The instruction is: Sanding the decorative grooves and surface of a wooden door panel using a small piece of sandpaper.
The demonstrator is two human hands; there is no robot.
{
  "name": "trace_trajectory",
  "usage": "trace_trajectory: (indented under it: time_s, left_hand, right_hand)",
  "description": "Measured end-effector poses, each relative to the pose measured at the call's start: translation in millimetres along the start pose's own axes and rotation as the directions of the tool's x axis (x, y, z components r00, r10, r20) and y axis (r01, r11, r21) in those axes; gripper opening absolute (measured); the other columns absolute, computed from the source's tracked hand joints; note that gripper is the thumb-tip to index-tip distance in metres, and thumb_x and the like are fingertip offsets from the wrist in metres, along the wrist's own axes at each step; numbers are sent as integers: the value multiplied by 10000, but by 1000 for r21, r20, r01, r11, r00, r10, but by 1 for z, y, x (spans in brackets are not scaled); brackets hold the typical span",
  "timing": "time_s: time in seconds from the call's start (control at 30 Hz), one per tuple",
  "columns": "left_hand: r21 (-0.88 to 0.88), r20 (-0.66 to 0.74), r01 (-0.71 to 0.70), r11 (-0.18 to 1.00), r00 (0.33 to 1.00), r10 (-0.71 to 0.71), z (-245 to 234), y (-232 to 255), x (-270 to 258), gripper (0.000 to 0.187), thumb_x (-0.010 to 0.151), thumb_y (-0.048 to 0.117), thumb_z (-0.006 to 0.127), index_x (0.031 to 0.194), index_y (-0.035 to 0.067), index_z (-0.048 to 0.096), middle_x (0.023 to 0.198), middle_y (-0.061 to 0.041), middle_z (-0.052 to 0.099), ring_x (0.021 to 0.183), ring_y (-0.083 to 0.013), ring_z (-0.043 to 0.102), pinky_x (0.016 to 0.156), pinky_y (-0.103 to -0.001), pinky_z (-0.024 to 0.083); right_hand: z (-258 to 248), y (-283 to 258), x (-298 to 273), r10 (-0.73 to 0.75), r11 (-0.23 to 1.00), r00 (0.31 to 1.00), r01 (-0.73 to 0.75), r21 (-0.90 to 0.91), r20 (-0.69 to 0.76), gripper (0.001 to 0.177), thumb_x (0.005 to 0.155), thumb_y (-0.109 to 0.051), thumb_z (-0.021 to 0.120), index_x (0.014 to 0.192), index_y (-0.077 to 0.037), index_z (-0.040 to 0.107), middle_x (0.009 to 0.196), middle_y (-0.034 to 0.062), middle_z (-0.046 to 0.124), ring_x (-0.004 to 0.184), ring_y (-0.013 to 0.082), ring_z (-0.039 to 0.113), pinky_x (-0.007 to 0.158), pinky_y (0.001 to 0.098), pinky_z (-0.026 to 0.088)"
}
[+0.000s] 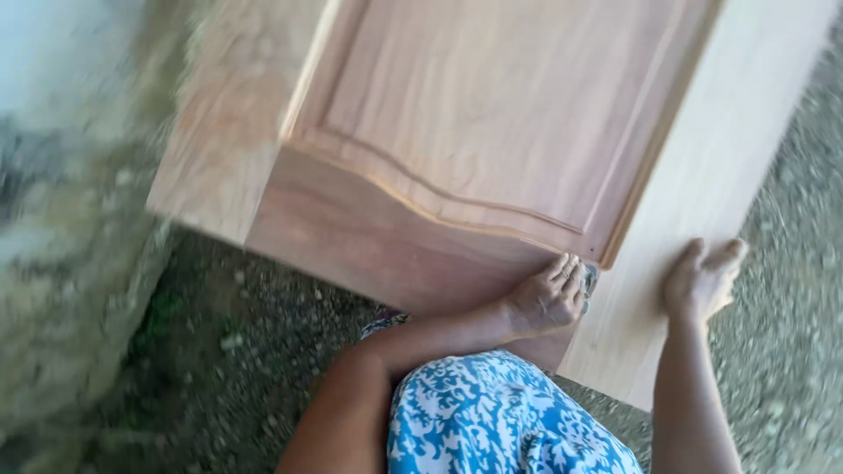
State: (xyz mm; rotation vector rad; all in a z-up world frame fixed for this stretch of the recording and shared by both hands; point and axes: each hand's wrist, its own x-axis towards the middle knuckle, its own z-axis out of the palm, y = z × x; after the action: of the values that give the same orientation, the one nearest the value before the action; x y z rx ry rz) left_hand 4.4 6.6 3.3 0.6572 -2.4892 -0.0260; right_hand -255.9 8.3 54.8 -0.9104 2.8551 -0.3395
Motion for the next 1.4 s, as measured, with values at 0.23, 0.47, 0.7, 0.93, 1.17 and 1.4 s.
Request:
trace_trajectory:
  time_s: [0.23,0.47,0.7,0.93,1.17,1.4]
  left_hand:
    - [-155,-183,196,968,957,-223,-91,-95,-86,190,910,137,678,1049,23,738,1131,-159,710,1183,-316,664,1058,-543,522]
    - [324,-501,812,486,583,-640,-96,-160,-163,209,917,71,613,1126,82,622,1132,-57,658,1116,-241,634,998,-528,449]
    - [-118,-136,355,927,919,-370,-35,40,-82,394,954,177,611,1284,-34,654,1406,-196,645,1389,-347,563,1235,-534,383]
    - [-831,302,530,-165,181,-936,-145,-73,-158,261,1086,124,441,981,127,680,1010,0,610,972,-156,597,930,-359,591]
    - [-216,-253,811,544,492,-833,-83,-11,-149,56,1080,26,555,1057,48,601,1216,-124,576,1229,-299,533,1097,-436,471]
    - [-182,-202,604,776,749,-631,-82,11,-193,248,1073,83,536,1281,101,669,1430,-108,609,1405,-318,556,1244,-513,320]
  right_hand:
    - [22,1,91,-116,993,993,116,-18,-18,668,1153,-500,391,1638,-97,170,1645,189,370,1443,384,419,1180,562,277]
    - [33,12,110,-112,990,992,107,-91,-50,714,1179,-548,384,1663,-67,175,1601,227,434,1382,409,510,1100,536,421]
    - [43,25,127,-158,980,986,151,-130,-50,725,1211,-546,359,1659,-24,132,1614,243,406,1361,415,522,1075,542,444]
    - [53,38,147,-256,961,961,241,-134,-109,697,1197,-509,352,1642,-7,160,1588,278,404,1352,427,516,1029,529,477]
    - [60,42,161,-219,960,972,199,-197,-84,678,1195,-506,327,1621,-9,152,1514,285,449,1207,415,613,856,476,581]
    - [67,52,179,-265,949,959,241,-204,-99,707,1211,-521,342,1601,37,152,1490,308,453,1195,402,617,826,451,594]
